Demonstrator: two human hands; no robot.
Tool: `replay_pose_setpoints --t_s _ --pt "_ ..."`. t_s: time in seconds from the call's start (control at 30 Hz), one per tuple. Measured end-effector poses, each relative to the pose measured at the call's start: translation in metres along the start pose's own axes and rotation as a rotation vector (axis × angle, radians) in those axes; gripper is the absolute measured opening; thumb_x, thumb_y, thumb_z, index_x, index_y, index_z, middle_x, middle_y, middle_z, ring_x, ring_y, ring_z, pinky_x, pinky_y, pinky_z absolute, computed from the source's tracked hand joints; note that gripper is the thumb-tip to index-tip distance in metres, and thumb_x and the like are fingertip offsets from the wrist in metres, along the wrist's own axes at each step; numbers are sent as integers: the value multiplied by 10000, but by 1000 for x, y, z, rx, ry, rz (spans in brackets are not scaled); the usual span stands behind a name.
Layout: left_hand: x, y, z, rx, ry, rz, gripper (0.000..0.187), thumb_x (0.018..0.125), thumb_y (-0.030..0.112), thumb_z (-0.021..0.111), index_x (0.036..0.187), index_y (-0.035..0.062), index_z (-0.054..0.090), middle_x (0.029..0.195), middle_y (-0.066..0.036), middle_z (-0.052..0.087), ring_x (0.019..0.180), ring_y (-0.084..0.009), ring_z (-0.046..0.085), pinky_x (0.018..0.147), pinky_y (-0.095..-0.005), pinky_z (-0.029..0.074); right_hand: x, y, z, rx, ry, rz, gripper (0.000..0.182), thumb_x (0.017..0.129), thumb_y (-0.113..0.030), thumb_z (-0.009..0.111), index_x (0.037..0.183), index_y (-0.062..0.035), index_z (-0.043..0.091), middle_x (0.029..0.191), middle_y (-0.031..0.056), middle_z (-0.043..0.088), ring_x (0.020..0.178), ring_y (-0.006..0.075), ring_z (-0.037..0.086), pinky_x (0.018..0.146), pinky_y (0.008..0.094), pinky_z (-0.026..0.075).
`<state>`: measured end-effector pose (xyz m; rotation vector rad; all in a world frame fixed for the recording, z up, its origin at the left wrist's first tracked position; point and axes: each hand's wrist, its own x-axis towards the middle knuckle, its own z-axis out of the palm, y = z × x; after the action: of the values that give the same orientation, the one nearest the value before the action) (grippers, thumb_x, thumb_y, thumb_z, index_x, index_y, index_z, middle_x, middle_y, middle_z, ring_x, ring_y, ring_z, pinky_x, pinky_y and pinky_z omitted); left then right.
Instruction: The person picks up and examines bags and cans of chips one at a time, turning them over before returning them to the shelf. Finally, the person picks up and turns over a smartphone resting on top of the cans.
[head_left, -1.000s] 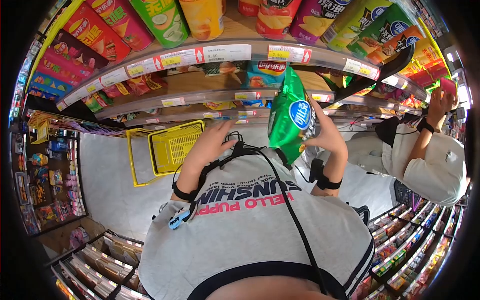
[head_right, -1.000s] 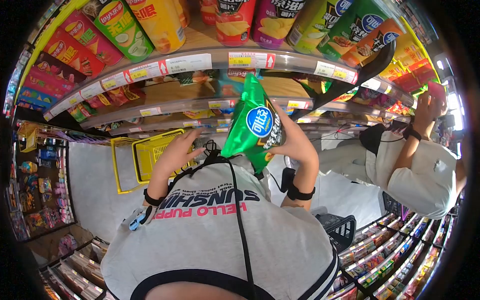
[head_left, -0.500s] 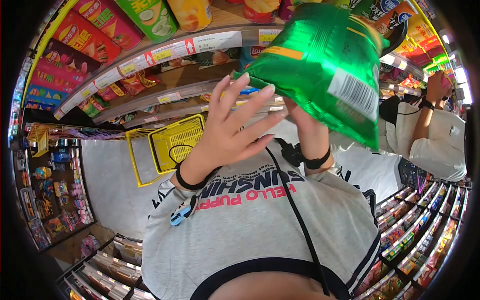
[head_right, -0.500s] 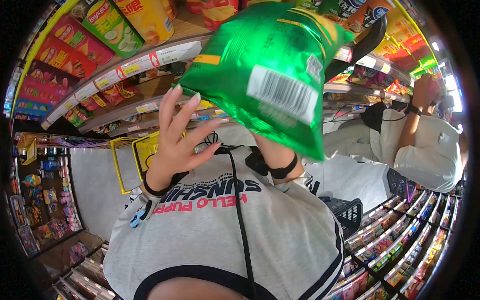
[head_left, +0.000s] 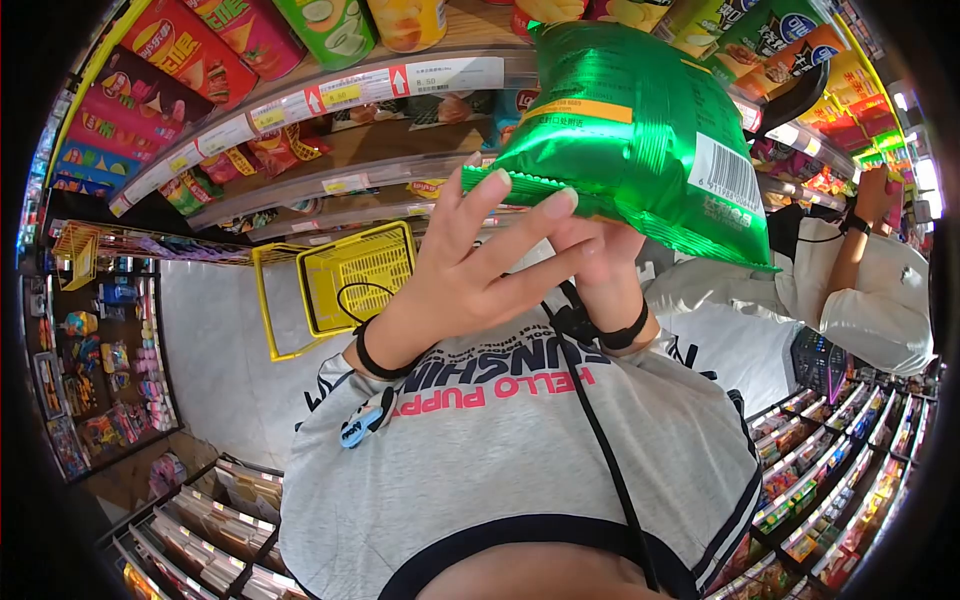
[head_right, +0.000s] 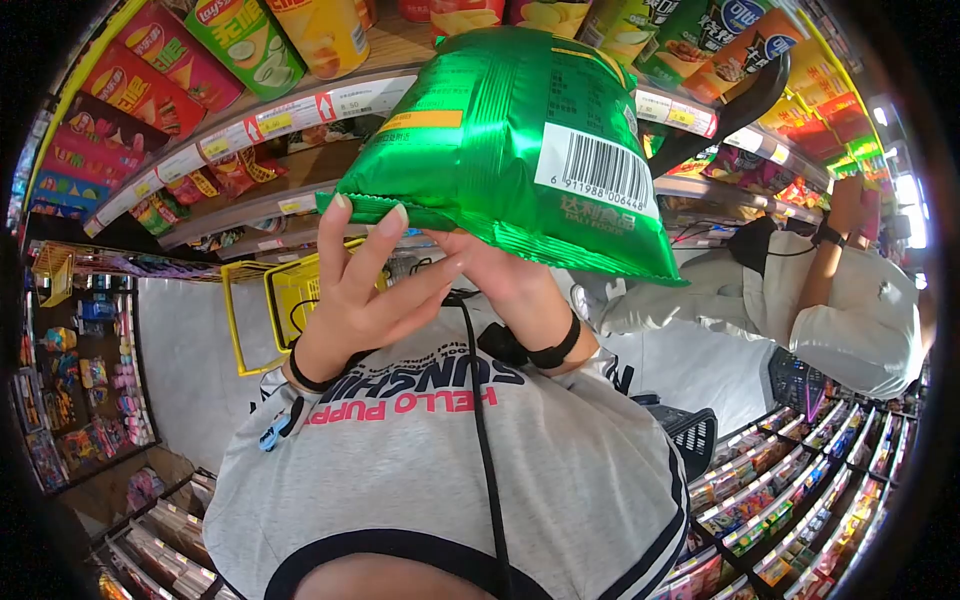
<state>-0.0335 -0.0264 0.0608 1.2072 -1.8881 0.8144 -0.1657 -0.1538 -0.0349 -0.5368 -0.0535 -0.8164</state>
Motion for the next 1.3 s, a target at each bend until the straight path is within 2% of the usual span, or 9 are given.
replay_pose_setpoints --t_s 0.17,0.33,0.6,0.63,0.77,1.0,1.07,1.2,1.3 --pt "1 6 6 -202 105 -174 386 728 157 661 1102 245 623 1327 -55 467 1219 -324 415 901 -511 410 12 -21 -18 8 53 -68 959 534 -48 781 1374 -24 317 1314 109 442 1209 213 433 1003 333 344" --pt "-21 -25 12 -455 -273 -392 573 719 81 676 1254 118 476 1327 -195 437 1138 -361 499 942 -430 398 27 -125 -83 -114 227 -256 944 542 -49 780 1369 -26 325 1303 104 450 1199 208 441 997 332 350" --pt "-83 -39 4 -363 -537 -771 518 812 122 613 1300 82 440 1243 -170 521 1133 -350 497 949 -397 393 -73 -188 -155 -1016 430 37 920 554 -51 778 1362 -29 337 1284 96 464 1183 201 454 988 330 360" --pt "-87 -40 5 -356 -551 -791 513 817 126 609 1299 79 439 1238 -173 522 1129 -356 497 949 -398 393 -72 -182 -153 -954 490 -62 753 647 -14 735 1313 -39 384 1143 47 526 1038 140 521 854 282 444" --pt "-94 -42 15 -455 -582 -872 509 831 116 603 1308 78 430 1215 -150 541 1095 -305 533 933 -369 403 -43 -172 -154 -1201 532 -47 690 702 23 715 1304 -28 382 1047 52 578 869 97 572 648 228 484" --pt "-116 -62 101 -872 -521 -1075 523 847 132 594 1329 75 398 1277 -136 487 1110 -250 513 932 -362 398 64 -125 -176 -1833 586 -650 918 609 -362 829 1289 38 359 1198 277 493 1119 368 496 927 378 411" --pt "-111 -57 118 -945 -530 -1088 520 857 142 590 1331 65 391 1285 -136 483 1129 -243 499 942 -363 393 82 -112 -160 -1951 660 -333 895 625 -391 806 1279 33 366 1252 333 422 1115 441 459 934 425 389" --pt "-106 -38 132 -1017 -530 -1043 517 851 115 603 1316 34 391 1262 -134 485 1093 -223 529 921 -335 417 90 -81 -184 -2171 826 -515 859 651 -431 757 1271 26 377 1313 347 327 1202 467 342 979 575 257" --pt "-91 -28 128 -984 -509 -1017 471 842 71 593 1280 27 427 1238 -132 504 1065 -238 548 923 -334 413 88 -82 -162 -2215 747 -458 858 624 -400 773 1282 -5 390 1338 306 322 1233 462 301 1003 581 220"
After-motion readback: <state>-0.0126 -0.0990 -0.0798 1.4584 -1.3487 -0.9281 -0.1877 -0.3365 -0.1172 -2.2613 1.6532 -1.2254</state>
